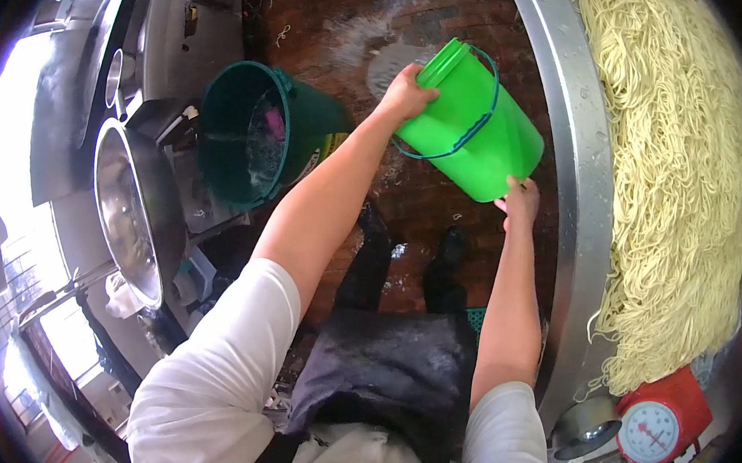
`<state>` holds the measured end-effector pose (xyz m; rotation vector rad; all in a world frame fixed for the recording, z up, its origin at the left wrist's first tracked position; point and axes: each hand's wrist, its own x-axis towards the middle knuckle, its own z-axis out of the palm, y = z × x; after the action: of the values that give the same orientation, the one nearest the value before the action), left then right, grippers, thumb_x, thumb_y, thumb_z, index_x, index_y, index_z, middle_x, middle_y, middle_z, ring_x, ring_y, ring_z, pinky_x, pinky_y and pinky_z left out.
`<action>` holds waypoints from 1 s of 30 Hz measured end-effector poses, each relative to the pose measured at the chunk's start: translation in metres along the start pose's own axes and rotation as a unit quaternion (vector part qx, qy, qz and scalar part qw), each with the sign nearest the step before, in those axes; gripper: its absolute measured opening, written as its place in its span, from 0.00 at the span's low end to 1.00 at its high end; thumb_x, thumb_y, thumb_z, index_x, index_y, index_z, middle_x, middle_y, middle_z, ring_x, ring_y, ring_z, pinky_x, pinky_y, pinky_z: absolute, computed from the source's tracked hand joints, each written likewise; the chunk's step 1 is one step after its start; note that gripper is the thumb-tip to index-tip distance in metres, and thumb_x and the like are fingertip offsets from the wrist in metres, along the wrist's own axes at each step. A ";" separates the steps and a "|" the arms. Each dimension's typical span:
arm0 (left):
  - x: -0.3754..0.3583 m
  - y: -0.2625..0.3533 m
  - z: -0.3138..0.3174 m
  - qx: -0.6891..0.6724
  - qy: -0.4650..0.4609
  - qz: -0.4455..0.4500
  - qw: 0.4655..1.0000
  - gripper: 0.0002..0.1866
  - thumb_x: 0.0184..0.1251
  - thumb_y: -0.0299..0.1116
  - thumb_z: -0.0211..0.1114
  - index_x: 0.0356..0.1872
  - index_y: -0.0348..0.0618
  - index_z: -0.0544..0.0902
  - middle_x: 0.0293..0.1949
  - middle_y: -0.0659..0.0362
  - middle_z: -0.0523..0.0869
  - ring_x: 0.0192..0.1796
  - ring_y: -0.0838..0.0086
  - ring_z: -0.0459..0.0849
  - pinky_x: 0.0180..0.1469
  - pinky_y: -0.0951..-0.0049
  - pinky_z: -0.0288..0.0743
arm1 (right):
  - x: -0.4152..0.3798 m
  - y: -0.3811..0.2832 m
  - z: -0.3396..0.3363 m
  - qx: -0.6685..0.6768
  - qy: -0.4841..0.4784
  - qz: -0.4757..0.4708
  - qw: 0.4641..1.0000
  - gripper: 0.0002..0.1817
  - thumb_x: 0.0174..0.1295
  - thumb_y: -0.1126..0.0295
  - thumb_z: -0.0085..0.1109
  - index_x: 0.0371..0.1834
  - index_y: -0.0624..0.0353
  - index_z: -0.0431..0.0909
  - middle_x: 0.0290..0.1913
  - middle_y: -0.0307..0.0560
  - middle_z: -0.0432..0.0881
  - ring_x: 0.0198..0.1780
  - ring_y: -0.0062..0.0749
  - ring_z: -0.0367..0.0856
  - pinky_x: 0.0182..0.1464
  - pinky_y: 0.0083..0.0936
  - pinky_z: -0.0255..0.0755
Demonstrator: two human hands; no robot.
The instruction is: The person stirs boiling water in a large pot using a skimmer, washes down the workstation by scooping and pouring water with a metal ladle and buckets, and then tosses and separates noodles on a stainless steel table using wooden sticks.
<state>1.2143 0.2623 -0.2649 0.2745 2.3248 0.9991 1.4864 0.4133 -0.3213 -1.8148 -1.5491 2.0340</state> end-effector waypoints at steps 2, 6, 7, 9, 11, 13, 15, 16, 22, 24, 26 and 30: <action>-0.022 0.008 -0.011 0.047 0.012 0.000 0.999 0.34 0.58 0.39 0.71 0.67 0.40 0.73 0.51 0.43 0.88 0.57 0.51 0.85 0.65 0.54 0.71 | -0.023 0.012 0.007 0.055 -0.055 0.029 0.996 0.17 0.68 0.65 0.59 0.57 0.60 0.76 0.50 0.49 0.83 0.46 0.38 0.85 0.45 0.41 0.85; -0.097 0.060 -0.043 0.164 0.005 0.000 0.987 0.33 0.62 0.39 0.70 0.67 0.37 0.72 0.55 0.41 0.85 0.60 0.49 0.83 0.65 0.52 0.71 | -0.051 0.062 0.021 0.120 -0.104 0.092 0.983 0.06 0.67 0.68 0.60 0.43 0.54 0.75 0.33 0.41 0.77 0.33 0.30 0.80 0.43 0.42 0.85; -0.114 0.063 -0.046 0.184 -0.003 -0.002 0.983 0.33 0.63 0.39 0.70 0.67 0.37 0.72 0.56 0.41 0.85 0.61 0.49 0.82 0.66 0.51 0.69 | -0.064 0.074 0.024 0.132 -0.114 0.107 0.979 0.06 0.66 0.68 0.61 0.41 0.53 0.74 0.31 0.40 0.77 0.32 0.29 0.80 0.43 0.41 0.85; -0.151 0.066 -0.048 0.197 -0.001 0.022 0.980 0.30 0.61 0.37 0.68 0.64 0.37 0.74 0.53 0.42 0.86 0.59 0.49 0.83 0.65 0.49 0.67 | -0.097 0.093 0.026 0.150 -0.136 0.127 0.971 0.05 0.67 0.68 0.61 0.39 0.55 0.76 0.31 0.42 0.77 0.31 0.32 0.81 0.41 0.38 0.86; -0.190 0.057 -0.046 0.210 0.010 0.069 0.975 0.25 0.60 0.34 0.64 0.59 0.36 0.76 0.49 0.44 0.87 0.56 0.48 0.84 0.61 0.45 0.70 | -0.120 0.127 0.024 0.171 -0.136 0.138 0.966 0.06 0.67 0.68 0.61 0.41 0.56 0.76 0.31 0.42 0.77 0.32 0.33 0.82 0.42 0.38 0.86; -0.227 0.042 -0.038 0.207 0.018 0.117 0.971 0.25 0.59 0.34 0.65 0.58 0.36 0.76 0.49 0.44 0.87 0.56 0.49 0.83 0.60 0.45 0.71 | -0.147 0.155 0.013 0.181 -0.133 0.134 0.965 0.08 0.67 0.67 0.62 0.42 0.57 0.76 0.33 0.43 0.78 0.34 0.35 0.83 0.44 0.41 0.86; -0.259 0.027 -0.028 0.197 0.012 0.142 0.970 0.24 0.58 0.34 0.66 0.57 0.37 0.77 0.49 0.45 0.87 0.55 0.49 0.83 0.59 0.45 0.71 | -0.178 0.183 -0.005 0.185 -0.117 0.125 0.968 0.10 0.68 0.65 0.62 0.44 0.59 0.76 0.37 0.46 0.80 0.39 0.39 0.85 0.48 0.42 0.85; -0.277 0.020 -0.020 0.188 0.003 0.145 0.971 0.24 0.57 0.33 0.66 0.56 0.38 0.77 0.49 0.45 0.87 0.55 0.49 0.84 0.59 0.45 0.71 | -0.197 0.194 -0.018 0.184 -0.108 0.124 0.969 0.10 0.68 0.65 0.62 0.44 0.59 0.76 0.37 0.46 0.80 0.40 0.39 0.85 0.49 0.42 0.85; -0.369 0.005 0.040 0.136 -0.135 0.154 0.969 0.30 0.54 0.36 0.71 0.61 0.39 0.78 0.52 0.41 0.86 0.59 0.49 0.82 0.62 0.45 0.70 | -0.290 0.278 -0.112 0.200 -0.015 0.139 0.970 0.18 0.69 0.57 0.64 0.49 0.60 0.76 0.40 0.48 0.80 0.42 0.40 0.85 0.50 0.41 0.85; -0.400 0.012 0.071 0.125 -0.179 0.167 0.962 0.30 0.54 0.36 0.71 0.61 0.40 0.78 0.51 0.41 0.86 0.59 0.48 0.82 0.62 0.45 0.70 | -0.329 0.291 -0.152 0.195 0.043 0.150 0.968 0.19 0.69 0.55 0.64 0.49 0.60 0.75 0.39 0.47 0.79 0.41 0.40 0.85 0.49 0.41 0.85; -0.423 0.011 0.111 0.075 -0.188 0.183 0.962 0.31 0.54 0.38 0.72 0.61 0.41 0.77 0.51 0.42 0.86 0.58 0.48 0.82 0.63 0.44 0.69 | -0.355 0.304 -0.196 0.161 0.108 0.135 0.972 0.21 0.69 0.52 0.63 0.49 0.59 0.74 0.35 0.44 0.76 0.37 0.37 0.84 0.46 0.42 0.86; -0.451 0.000 0.159 0.065 -0.180 0.099 0.976 0.33 0.55 0.41 0.73 0.63 0.42 0.76 0.53 0.43 0.86 0.58 0.49 0.83 0.63 0.48 0.71 | -0.386 0.308 -0.271 0.038 0.171 0.065 0.982 0.22 0.70 0.50 0.62 0.47 0.60 0.73 0.36 0.43 0.78 0.35 0.33 0.82 0.41 0.35 0.86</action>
<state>1.6720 0.1764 -0.1554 0.6930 2.0594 0.8093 1.9927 0.2060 -0.1883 -2.1441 -1.2734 1.6798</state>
